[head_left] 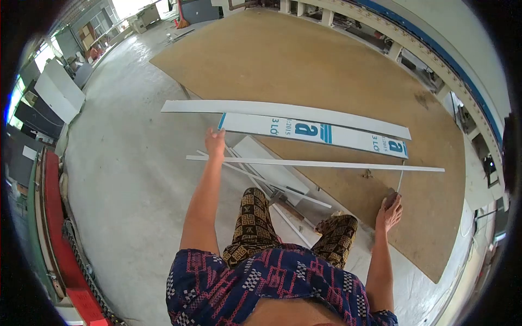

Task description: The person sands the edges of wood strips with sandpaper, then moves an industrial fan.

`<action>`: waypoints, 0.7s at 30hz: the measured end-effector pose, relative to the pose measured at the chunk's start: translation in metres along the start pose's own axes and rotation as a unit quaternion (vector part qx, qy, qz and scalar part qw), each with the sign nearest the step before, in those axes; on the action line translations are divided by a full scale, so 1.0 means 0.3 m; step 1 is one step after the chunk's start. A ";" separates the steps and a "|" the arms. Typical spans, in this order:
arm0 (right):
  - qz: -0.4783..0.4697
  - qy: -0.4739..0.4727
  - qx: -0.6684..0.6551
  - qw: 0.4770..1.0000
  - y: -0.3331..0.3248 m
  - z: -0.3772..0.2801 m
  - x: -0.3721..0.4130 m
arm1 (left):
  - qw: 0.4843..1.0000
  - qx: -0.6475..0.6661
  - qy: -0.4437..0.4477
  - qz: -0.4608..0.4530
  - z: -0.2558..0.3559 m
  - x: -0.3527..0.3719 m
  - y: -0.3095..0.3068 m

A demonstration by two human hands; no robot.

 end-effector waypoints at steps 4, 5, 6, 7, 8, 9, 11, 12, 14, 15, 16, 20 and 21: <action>-0.008 0.006 0.015 1.000 -0.001 -0.010 -0.001 | 0.939 0.195 -0.268 -0.090 -0.097 0.003 0.112; -0.009 0.003 0.018 1.000 -0.007 -0.018 0.002 | 0.919 0.230 -0.300 -0.111 -0.135 -0.009 0.154; -0.011 0.001 0.022 1.000 -0.010 -0.018 0.004 | 0.905 0.251 -0.325 -0.112 -0.150 -0.007 0.170; -0.011 0.001 0.026 1.000 -0.006 -0.015 0.004 | 0.890 0.270 -0.350 -0.114 -0.164 -0.001 0.186; -0.010 0.001 0.029 1.000 0.002 -0.011 0.005 | 0.873 0.289 -0.375 -0.116 -0.177 0.007 0.204; -0.009 0.002 0.033 0.999 -0.003 -0.015 0.002 | 0.870 0.295 -0.379 -0.116 -0.176 0.006 0.216; -0.013 0.001 0.038 0.999 -0.002 -0.015 0.000 | 0.863 0.305 -0.387 -0.116 -0.187 0.013 0.242; -0.016 0.002 0.041 0.999 -0.005 -0.019 0.002 | 0.858 0.315 -0.388 -0.116 -0.184 0.014 0.251; -0.025 0.000 0.035 0.999 -0.006 -0.027 -0.004 | 0.849 0.332 -0.393 -0.119 -0.180 0.025 0.273; -0.028 0.005 0.034 0.999 -0.008 -0.022 -0.001 | 0.836 0.356 -0.396 -0.134 -0.189 0.020 0.289; -0.021 -0.007 0.028 0.999 -0.017 -0.027 0.000 | 0.820 0.380 -0.401 -0.151 -0.204 0.004 0.302; -0.003 -0.011 0.018 1.000 -0.028 -0.033 -0.002 | 0.798 0.426 -0.414 -0.101 -0.110 0.059 0.279; -0.005 -0.004 0.018 1.000 -0.032 -0.032 0.000 | 0.801 0.428 -0.409 -0.088 -0.074 0.074 0.253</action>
Point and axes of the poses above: each hand's wrist, its own x-axis away from the middle knuckle, its own y-axis out of the palm, z = x × y, the point moved 9 cm from there along -x, towards the middle knuckle, and after that the axes turned 4 degrees about z, right-handed, at the moved point
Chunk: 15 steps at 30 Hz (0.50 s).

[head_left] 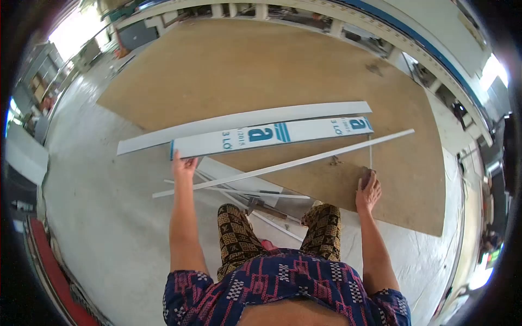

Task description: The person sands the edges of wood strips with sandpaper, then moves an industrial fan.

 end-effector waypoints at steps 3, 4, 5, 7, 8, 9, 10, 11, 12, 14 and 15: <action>-0.004 0.002 0.000 1.000 -0.009 -0.004 0.007 | 0.998 -0.028 0.037 -0.044 0.072 0.044 0.021; 0.014 -0.018 -0.004 1.000 -0.004 -0.004 0.007 | 0.997 -0.016 0.035 -0.070 0.087 0.081 0.045; 0.010 -0.016 -0.010 1.000 0.008 0.014 0.012 | 0.995 -0.003 0.034 -0.095 0.105 0.123 0.068; 0.005 -0.012 -0.025 1.000 0.005 0.000 0.019 | 0.984 0.001 0.042 -0.174 0.156 0.232 0.132; 0.003 -0.009 -0.023 1.000 0.005 -0.004 0.021 | 0.973 -0.009 0.049 -0.225 0.176 0.303 0.162; -0.001 -0.006 -0.021 1.000 -0.008 0.001 0.010 | 0.960 -0.020 0.058 -0.275 0.190 0.395 0.207; -0.003 -0.005 -0.019 1.000 -0.010 -0.003 0.013 | 0.956 -0.022 0.075 -0.283 0.210 0.448 0.222; -0.004 -0.005 -0.023 1.000 -0.010 0.000 0.015 | 0.946 -0.035 0.085 -0.311 0.219 0.503 0.243; -0.005 -0.007 -0.028 1.000 -0.005 0.008 0.017 | 0.935 -0.046 0.095 -0.339 0.225 0.558 0.255; 0.005 -0.003 -0.058 0.998 0.009 0.025 0.016 | 0.903 -0.075 0.094 -0.412 0.230 0.597 0.255; 0.017 0.002 -0.083 0.996 0.018 0.038 0.016 | 0.903 -0.073 0.102 -0.410 0.227 0.628 0.248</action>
Point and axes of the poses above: each hand's wrist, its own x-axis away from the middle knuckle, its own y-axis out of the palm, z = x × y, the point moved 9 cm from there along -x, towards the middle knuckle, and after that the axes turned 4 degrees about z, right-handed, at the moved point
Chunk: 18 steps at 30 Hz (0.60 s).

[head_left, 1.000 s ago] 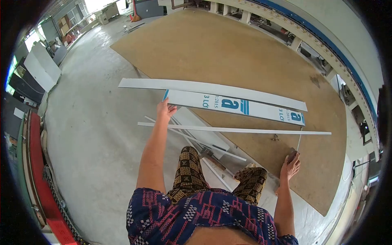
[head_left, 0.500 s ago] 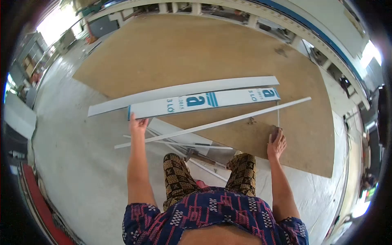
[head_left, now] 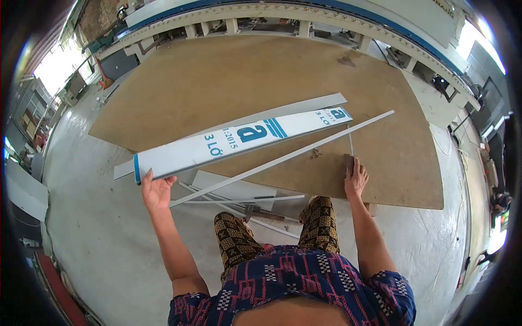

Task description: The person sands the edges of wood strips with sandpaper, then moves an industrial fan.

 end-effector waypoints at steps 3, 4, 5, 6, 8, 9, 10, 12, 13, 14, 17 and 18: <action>0.009 0.038 -0.119 0.992 -0.016 0.064 -0.013 | 1.000 0.009 0.016 -0.017 -0.009 0.102 0.069; 0.008 0.052 -0.164 0.985 -0.022 0.078 -0.022 | 0.999 -0.004 0.044 -0.022 0.008 0.137 0.114; 0.022 0.071 -0.240 0.968 -0.026 0.081 -0.031 | 0.997 -0.018 0.071 -0.027 0.018 0.181 0.163; 0.035 0.089 -0.313 0.945 -0.022 0.066 -0.041 | 0.994 -0.032 0.098 -0.030 0.028 0.218 0.194; 0.024 0.063 -0.362 0.930 -0.039 -0.038 -0.070 | 0.993 -0.028 0.110 -0.027 0.027 0.264 0.184; 0.001 0.019 -0.338 0.941 -0.072 -0.135 -0.089 | 0.992 -0.026 0.116 -0.031 0.027 0.283 0.188; -0.022 0.035 -0.488 0.872 -0.061 -0.209 -0.092 | 0.992 -0.025 0.122 -0.036 0.030 0.297 0.196; -0.063 0.021 -0.625 0.778 -0.111 -0.415 -0.086 | 0.989 -0.035 0.131 -0.056 0.038 0.321 0.233; -0.080 -0.007 -0.625 0.776 -0.184 -0.531 -0.070 | 0.988 -0.041 0.137 -0.065 0.046 0.335 0.254; -0.086 -0.056 -0.663 0.741 -0.235 -0.627 -0.049 | 0.988 -0.046 0.141 -0.051 0.052 0.347 0.272; -0.111 -0.209 -0.660 0.713 -0.421 -0.862 0.043 | 0.987 -0.058 0.151 -0.022 0.068 0.373 0.314; -0.087 -0.310 -0.584 0.745 -0.482 -0.926 0.088 | 0.986 -0.061 0.153 -0.021 0.067 0.378 0.315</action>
Point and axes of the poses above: each hand's wrist, its own x-axis away from the middle knuckle, its own y-axis out of the palm, z = x × y, the point moved 9 cm from there along -x, towards the middle knuckle, and after that the axes turned 4 degrees about z, right-handed, at the moved point
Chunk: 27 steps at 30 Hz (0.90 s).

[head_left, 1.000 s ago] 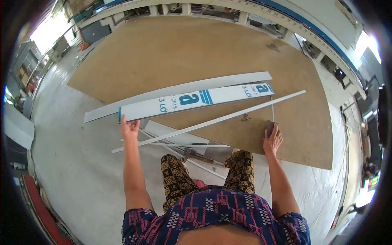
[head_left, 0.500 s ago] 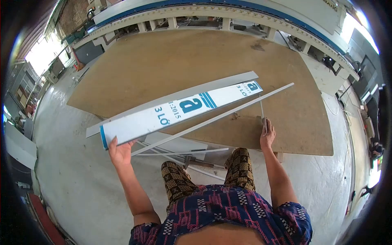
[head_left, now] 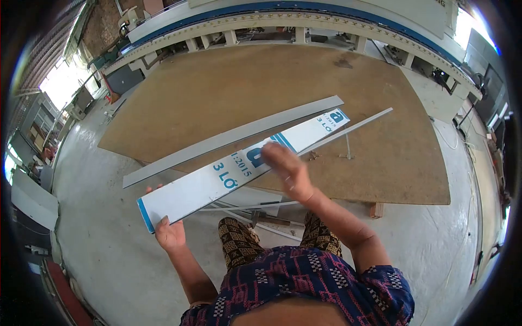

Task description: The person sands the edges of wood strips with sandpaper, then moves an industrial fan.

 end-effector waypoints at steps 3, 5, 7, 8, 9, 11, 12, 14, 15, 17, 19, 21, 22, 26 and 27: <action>-0.086 -0.122 0.125 0.981 0.098 -0.117 0.029 | 1.000 -0.003 -0.001 0.001 0.003 0.018 0.014; -0.103 -0.127 0.120 0.979 0.117 -0.098 0.060 | 1.000 -0.004 -0.003 0.004 0.005 0.030 0.021; -0.085 -0.048 0.086 0.992 0.073 0.039 0.078 | 1.000 -0.004 -0.005 0.009 0.009 0.030 0.020; -0.077 -0.008 0.067 0.995 0.035 0.100 0.095 | 1.000 -0.008 -0.005 0.003 0.011 0.034 0.026; -0.044 -0.002 0.046 0.998 -0.017 0.106 0.083 | 1.000 -0.011 -0.005 -0.002 0.013 0.036 0.031; -0.018 0.035 0.072 0.997 -0.099 0.203 0.111 | 1.000 -0.012 -0.006 -0.009 0.013 0.045 0.027; -0.005 0.053 0.086 0.995 -0.144 0.259 0.128 | 1.000 -0.011 -0.008 -0.010 0.010 0.045 0.015; 0.021 0.094 0.120 0.988 -0.234 0.353 0.147 | 1.000 -0.008 -0.009 -0.008 0.009 0.041 -0.006; 0.033 0.115 0.137 0.983 -0.284 0.396 0.155 | 1.000 -0.009 -0.009 -0.005 0.009 0.042 -0.009; 0.107 0.206 0.035 0.972 -0.402 0.499 0.178 | 1.000 -0.007 -0.010 -0.003 0.010 0.045 -0.009; 0.120 0.199 0.147 0.962 -0.521 0.575 0.188 | 1.000 -0.003 -0.012 -0.007 0.013 0.049 -0.006; 0.177 0.313 0.211 0.909 -0.660 0.658 0.217 | 1.000 -0.007 -0.013 -0.005 0.015 0.053 -0.006; 0.205 0.368 0.240 0.875 -0.707 0.690 0.237 | 1.000 -0.009 -0.014 -0.004 0.016 0.053 -0.005; 0.298 0.383 0.001 0.875 -0.659 0.707 0.200 | 1.000 -0.013 -0.020 -0.010 0.015 0.053 -0.005; 0.283 0.355 -0.042 0.890 -0.607 0.738 0.190 | 1.000 -0.010 -0.021 -0.009 0.015 0.052 -0.003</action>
Point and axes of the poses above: each hand's wrist, its own x-axis away from the middle knuckle, its own y-axis out of the palm, z = x × y, the point moved 9 cm from there along -x, towards the middle knuckle, and after that the axes turned 4 degrees about z, right-handed, at the moved point
